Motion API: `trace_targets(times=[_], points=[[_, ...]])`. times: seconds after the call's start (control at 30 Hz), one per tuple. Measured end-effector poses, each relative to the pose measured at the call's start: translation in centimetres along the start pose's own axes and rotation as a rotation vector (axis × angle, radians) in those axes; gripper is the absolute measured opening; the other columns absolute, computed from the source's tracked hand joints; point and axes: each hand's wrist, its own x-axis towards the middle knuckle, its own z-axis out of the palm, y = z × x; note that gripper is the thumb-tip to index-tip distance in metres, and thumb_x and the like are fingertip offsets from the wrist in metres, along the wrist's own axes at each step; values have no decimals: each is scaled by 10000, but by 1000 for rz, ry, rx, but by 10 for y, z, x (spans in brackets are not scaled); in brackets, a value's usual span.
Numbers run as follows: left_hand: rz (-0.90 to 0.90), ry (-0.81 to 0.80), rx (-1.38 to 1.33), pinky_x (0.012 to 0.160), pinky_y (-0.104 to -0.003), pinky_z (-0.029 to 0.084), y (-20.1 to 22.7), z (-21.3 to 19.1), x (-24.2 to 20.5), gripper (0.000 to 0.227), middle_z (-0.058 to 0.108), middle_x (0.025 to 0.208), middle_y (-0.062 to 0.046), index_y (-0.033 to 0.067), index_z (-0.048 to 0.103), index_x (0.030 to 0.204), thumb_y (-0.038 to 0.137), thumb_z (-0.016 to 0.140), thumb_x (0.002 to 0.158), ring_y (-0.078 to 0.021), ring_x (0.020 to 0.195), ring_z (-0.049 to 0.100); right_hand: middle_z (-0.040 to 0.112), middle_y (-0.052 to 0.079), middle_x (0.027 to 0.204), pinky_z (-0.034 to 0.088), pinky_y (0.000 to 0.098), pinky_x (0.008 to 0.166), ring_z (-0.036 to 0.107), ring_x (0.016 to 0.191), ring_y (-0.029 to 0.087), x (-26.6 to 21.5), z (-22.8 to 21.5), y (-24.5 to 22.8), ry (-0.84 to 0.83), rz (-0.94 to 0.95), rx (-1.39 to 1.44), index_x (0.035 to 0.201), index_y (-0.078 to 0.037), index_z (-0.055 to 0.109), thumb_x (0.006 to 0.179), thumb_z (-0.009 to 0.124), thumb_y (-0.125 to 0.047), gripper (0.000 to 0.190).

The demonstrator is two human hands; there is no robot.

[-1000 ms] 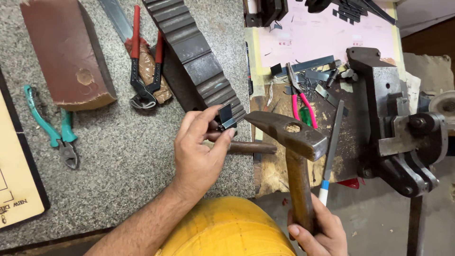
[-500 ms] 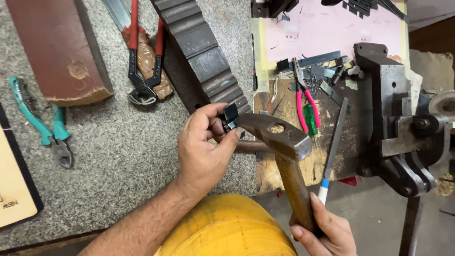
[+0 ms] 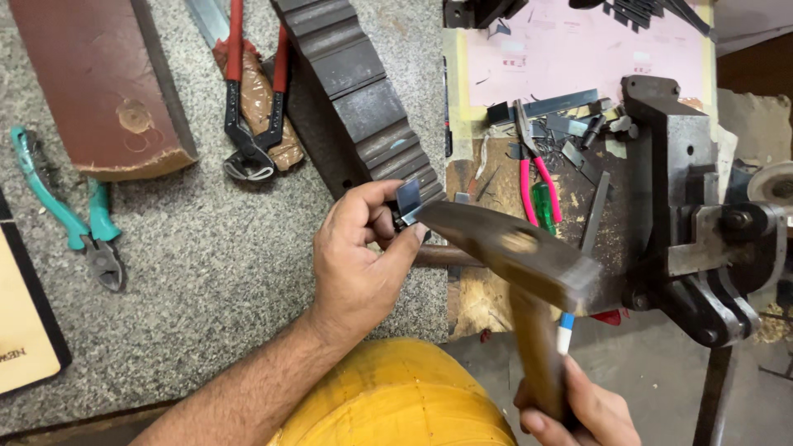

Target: The person repeatedly places small metal pieces into a wooden jig, then hammers them on a metal anvil to shape them. The person continues this cycle of placing and hammering multiple pieces throughout the clip.

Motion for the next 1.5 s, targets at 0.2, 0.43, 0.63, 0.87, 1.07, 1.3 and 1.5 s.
trace_targets(times=[0.2,0.43,0.63,0.87,1.07,1.3,1.5], points=[[-8,21,-19,589,-190,435,0,2,-2,393,507,828,34,-19,611,1242,-24,762,880,-23,704,483,770,108,854,558,234,745,718,713,123,2,8,8,103,-108,-24,1415,66,484,838,802,-31,666],[45,18,33,600,-196,439,-1,0,-3,393,495,825,39,-24,617,1248,-41,763,883,-27,719,470,746,167,817,554,301,737,703,717,186,2,3,-1,42,115,79,1261,70,630,825,745,73,451],[-68,-10,-3,507,-176,394,1,0,-2,376,492,774,49,-10,614,1223,-37,743,872,-6,640,457,772,180,937,575,281,815,792,857,202,2,12,9,122,-167,-130,1362,97,540,771,813,-16,662],[-54,18,-29,528,-173,396,-3,2,-4,365,494,803,55,-23,612,1231,-33,749,892,6,666,458,770,110,821,568,256,760,768,739,129,2,10,3,67,-119,-166,1387,-35,581,759,835,-9,677],[-51,41,-51,548,-171,404,-4,5,-2,373,494,810,64,-6,618,1223,-28,763,880,8,678,454,770,85,880,577,244,765,736,750,109,9,15,-1,91,-229,27,1509,-54,487,848,795,-1,731],[-78,49,-16,527,-176,394,1,4,0,369,497,776,49,-6,635,1203,-27,770,861,-3,645,452,784,112,840,581,273,588,701,629,119,5,8,3,88,83,4,1465,11,524,778,779,37,732],[-1,30,-56,644,-184,556,24,-12,-3,387,548,970,18,8,641,1211,-48,746,843,-33,795,593,810,107,871,604,267,679,731,675,104,-1,20,11,152,-113,159,1501,-1,509,795,806,8,766]])
